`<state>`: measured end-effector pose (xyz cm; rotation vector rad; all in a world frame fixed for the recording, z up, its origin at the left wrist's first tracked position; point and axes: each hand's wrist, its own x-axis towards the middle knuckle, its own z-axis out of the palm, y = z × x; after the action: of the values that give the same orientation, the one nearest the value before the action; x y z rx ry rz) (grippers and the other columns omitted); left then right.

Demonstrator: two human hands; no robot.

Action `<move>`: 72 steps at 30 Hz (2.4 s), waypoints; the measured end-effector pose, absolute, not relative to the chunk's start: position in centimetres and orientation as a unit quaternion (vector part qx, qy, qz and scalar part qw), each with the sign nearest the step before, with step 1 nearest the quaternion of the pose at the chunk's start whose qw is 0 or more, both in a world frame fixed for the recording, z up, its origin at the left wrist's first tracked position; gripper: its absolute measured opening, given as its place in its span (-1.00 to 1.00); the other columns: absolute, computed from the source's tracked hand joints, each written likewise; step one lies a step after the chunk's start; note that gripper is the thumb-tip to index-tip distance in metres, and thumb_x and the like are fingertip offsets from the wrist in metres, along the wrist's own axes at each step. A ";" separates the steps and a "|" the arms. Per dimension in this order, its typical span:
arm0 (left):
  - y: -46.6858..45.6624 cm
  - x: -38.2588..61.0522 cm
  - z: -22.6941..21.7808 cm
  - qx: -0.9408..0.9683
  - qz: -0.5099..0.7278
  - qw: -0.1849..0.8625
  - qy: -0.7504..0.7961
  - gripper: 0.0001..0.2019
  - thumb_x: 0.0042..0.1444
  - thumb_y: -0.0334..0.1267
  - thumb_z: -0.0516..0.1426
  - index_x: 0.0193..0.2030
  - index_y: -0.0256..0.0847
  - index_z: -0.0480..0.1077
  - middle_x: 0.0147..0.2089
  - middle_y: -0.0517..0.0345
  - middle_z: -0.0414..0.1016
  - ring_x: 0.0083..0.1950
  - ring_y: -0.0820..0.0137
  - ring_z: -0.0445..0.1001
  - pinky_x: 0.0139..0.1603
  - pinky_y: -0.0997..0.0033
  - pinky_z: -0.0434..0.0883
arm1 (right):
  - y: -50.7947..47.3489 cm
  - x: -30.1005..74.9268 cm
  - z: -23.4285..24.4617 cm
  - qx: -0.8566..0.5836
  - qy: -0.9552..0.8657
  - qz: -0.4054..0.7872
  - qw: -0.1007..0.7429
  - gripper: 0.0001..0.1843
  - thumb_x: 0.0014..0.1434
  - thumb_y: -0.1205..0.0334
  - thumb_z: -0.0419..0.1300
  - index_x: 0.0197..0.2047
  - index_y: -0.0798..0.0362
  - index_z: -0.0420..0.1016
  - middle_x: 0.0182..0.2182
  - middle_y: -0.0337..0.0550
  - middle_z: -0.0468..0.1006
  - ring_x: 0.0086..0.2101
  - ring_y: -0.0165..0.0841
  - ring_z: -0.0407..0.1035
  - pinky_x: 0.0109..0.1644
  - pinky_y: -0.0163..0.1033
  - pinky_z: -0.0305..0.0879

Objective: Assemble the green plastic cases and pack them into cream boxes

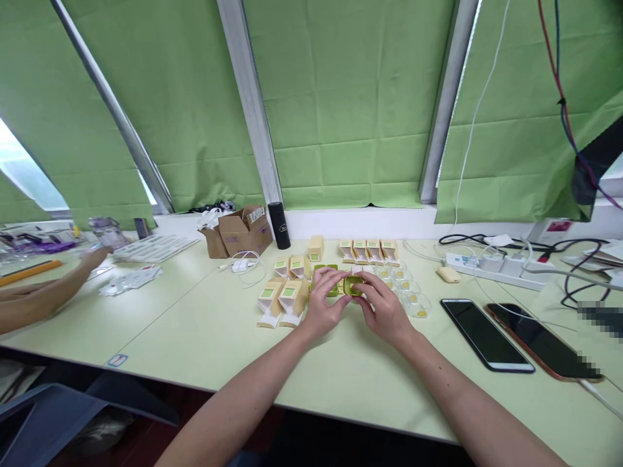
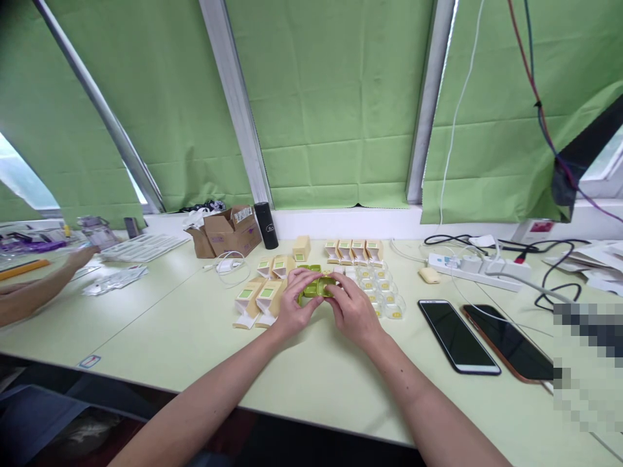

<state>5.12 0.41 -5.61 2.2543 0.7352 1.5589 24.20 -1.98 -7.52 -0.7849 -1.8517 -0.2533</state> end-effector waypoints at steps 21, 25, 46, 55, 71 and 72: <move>0.4 5.2 -5.7 0.787 0.543 0.133 0.260 -0.63 0.30 -0.17 0.30 0.23 -0.10 0.54 0.14 -0.11 0.60 0.25 0.04 0.36 0.29 -0.15 0.40 | -2.0 24.1 -7.5 -0.327 -0.774 -0.100 0.533 -0.70 0.47 0.35 0.08 0.15 -0.02 0.53 0.19 0.19 0.51 0.12 -0.07 0.53 0.11 0.10 0.60; 0.4 5.2 -5.7 0.787 0.546 0.130 0.257 -0.61 0.31 -0.14 0.29 0.24 -0.10 0.54 0.14 -0.13 0.60 0.25 0.04 0.37 0.30 -0.16 0.39 | -2.0 24.1 -7.7 -0.330 -0.773 -0.090 0.533 -0.70 0.48 0.34 0.07 0.18 -0.02 0.51 0.20 0.20 0.50 0.16 -0.06 0.51 0.14 0.12 0.60; 1.0 5.4 -6.4 0.771 0.551 0.127 0.292 -0.71 0.32 -0.22 0.27 0.16 -0.10 0.57 0.03 -0.08 0.60 0.21 0.08 0.37 0.22 -0.07 0.45 | -2.1 23.6 -6.7 -0.414 -0.591 0.314 0.617 -0.43 0.37 -0.39 0.11 -0.21 -0.01 0.46 -0.41 -0.13 0.65 -0.44 -0.28 0.55 -0.25 -0.17 0.54; 0.6 5.7 -6.1 0.773 0.532 0.117 0.327 -0.60 0.19 -0.32 0.35 0.17 -0.06 0.52 0.02 0.01 0.61 0.23 0.05 0.33 0.27 -0.09 0.41 | -2.1 23.4 -5.8 -0.393 -0.541 0.407 0.623 -0.34 0.20 -0.51 0.22 -0.33 0.00 0.45 -0.53 -0.17 0.60 -0.56 -0.31 0.50 -0.47 -0.23 0.49; 0.4 5.6 -6.0 0.826 0.445 0.186 0.292 -0.49 0.26 -0.34 0.29 0.33 0.04 0.45 0.23 -0.02 0.46 0.35 0.04 0.26 0.43 -0.15 0.31 | -2.2 23.6 -5.8 -0.449 -0.529 0.408 0.594 -0.27 0.10 -0.59 0.23 -0.41 0.00 0.46 -0.68 -0.25 0.47 -0.72 -0.38 0.28 -0.70 -0.31 0.14; 0.4 5.6 -5.9 0.827 0.442 0.189 0.293 -0.48 0.26 -0.35 0.28 0.34 0.04 0.45 0.23 -0.02 0.45 0.35 0.05 0.26 0.43 -0.14 0.31 | -2.2 23.7 -5.8 -0.452 -0.531 0.404 0.592 -0.28 0.10 -0.58 0.23 -0.41 0.00 0.47 -0.68 -0.25 0.47 -0.72 -0.38 0.28 -0.70 -0.31 0.13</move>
<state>5.65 0.36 -5.94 2.3241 0.8234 1.2414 23.65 -2.23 -5.78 -1.0518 -1.2361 0.9394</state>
